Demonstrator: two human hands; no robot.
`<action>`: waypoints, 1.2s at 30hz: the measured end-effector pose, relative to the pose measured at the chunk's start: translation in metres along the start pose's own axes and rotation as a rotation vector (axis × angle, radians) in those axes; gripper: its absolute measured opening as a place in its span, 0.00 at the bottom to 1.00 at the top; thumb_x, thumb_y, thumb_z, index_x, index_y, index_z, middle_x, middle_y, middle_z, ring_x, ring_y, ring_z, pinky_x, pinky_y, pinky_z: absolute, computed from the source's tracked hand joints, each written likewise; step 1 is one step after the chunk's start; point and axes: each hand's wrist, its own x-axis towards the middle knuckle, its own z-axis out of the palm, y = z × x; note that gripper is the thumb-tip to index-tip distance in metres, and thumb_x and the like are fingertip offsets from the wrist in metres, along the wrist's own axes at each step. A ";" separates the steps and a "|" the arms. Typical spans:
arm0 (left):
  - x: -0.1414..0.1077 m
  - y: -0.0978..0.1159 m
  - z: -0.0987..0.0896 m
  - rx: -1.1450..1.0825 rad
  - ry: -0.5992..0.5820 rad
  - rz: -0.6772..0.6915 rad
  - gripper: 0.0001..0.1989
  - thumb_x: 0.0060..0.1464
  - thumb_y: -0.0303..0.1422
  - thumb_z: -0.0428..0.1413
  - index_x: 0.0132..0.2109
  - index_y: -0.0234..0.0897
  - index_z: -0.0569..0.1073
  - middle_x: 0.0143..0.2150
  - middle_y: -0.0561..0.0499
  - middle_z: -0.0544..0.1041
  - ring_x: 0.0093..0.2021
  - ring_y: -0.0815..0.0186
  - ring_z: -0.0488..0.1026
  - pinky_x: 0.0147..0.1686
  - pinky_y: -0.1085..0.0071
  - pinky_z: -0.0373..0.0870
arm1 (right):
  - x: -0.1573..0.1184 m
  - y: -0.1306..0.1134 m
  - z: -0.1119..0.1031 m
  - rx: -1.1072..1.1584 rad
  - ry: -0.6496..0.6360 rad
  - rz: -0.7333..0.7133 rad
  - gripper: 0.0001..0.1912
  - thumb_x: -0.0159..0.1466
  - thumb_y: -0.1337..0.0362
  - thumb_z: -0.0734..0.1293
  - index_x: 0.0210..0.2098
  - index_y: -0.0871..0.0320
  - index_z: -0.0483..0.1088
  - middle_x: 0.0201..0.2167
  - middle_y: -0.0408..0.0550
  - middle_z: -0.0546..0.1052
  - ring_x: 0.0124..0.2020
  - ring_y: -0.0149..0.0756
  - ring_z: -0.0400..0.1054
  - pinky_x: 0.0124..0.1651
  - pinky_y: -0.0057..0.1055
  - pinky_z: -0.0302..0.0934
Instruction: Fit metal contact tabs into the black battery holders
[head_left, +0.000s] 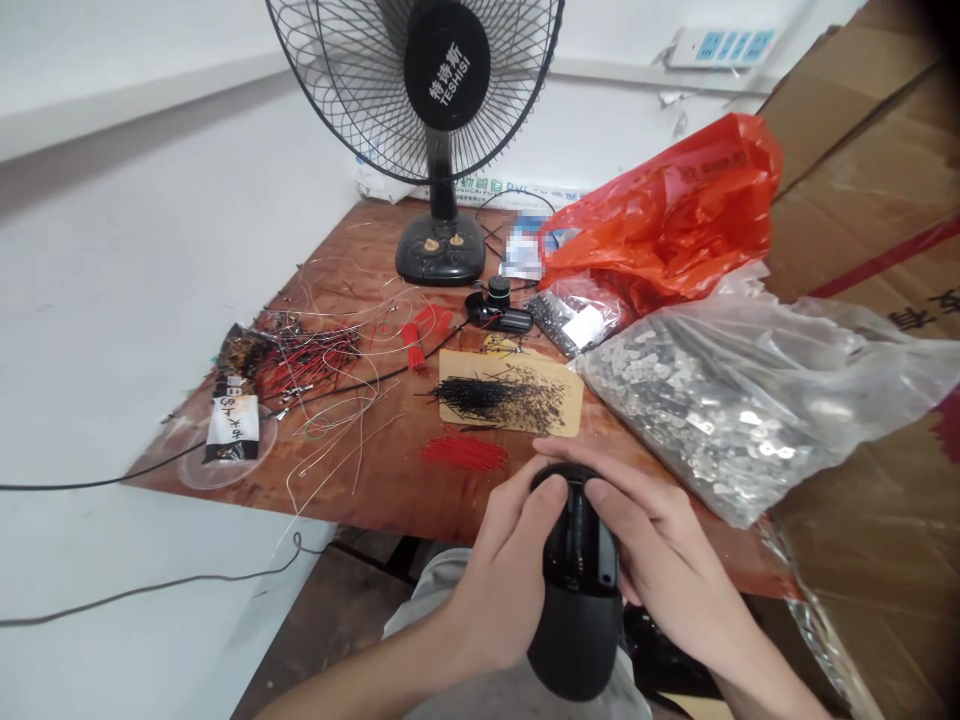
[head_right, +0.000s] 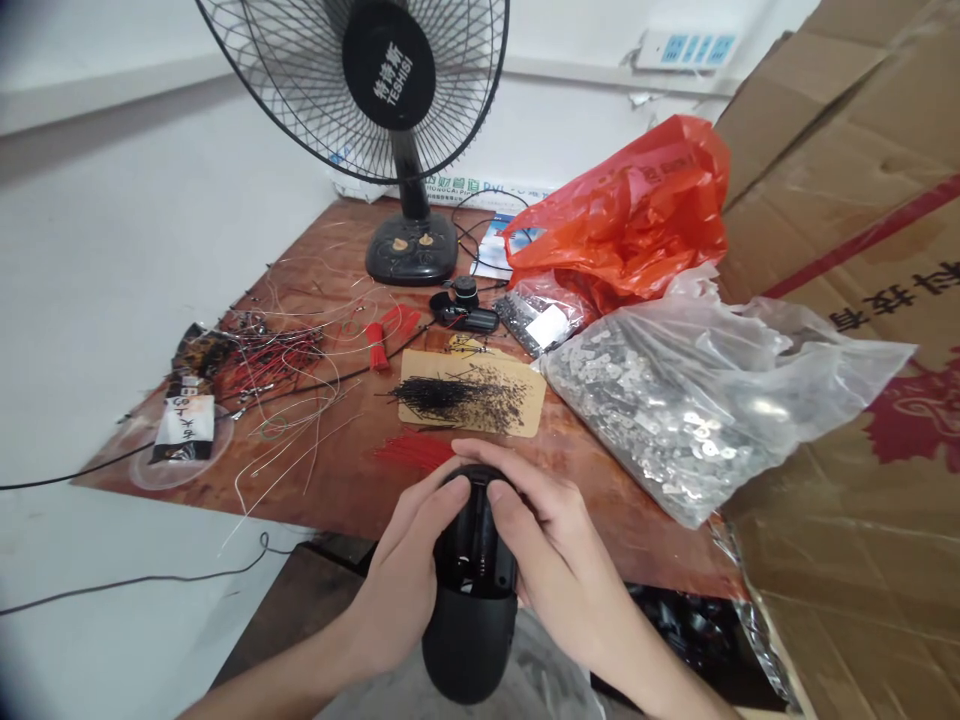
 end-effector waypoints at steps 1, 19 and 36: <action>0.000 0.000 0.000 0.001 -0.009 0.007 0.20 0.62 0.47 0.53 0.56 0.47 0.76 0.63 0.56 0.69 0.64 0.66 0.62 0.59 0.79 0.57 | 0.000 0.000 0.001 -0.008 0.004 -0.004 0.23 0.71 0.51 0.60 0.63 0.46 0.66 0.26 0.47 0.73 0.13 0.24 0.54 0.13 0.22 0.48; 0.001 0.008 0.003 0.067 0.007 0.055 0.19 0.63 0.43 0.53 0.54 0.40 0.77 0.57 0.50 0.75 0.57 0.62 0.70 0.51 0.75 0.67 | 0.006 0.009 0.005 -0.113 0.090 -0.349 0.17 0.73 0.61 0.60 0.57 0.48 0.72 0.58 0.41 0.72 0.61 0.33 0.64 0.61 0.22 0.58; 0.011 -0.002 0.002 -0.046 -0.047 0.128 0.14 0.64 0.35 0.51 0.50 0.40 0.79 0.46 0.55 0.79 0.41 0.70 0.70 0.44 0.78 0.66 | 0.012 0.011 0.008 0.140 0.041 -0.005 0.19 0.70 0.54 0.61 0.57 0.50 0.72 0.28 0.43 0.75 0.14 0.22 0.54 0.13 0.19 0.49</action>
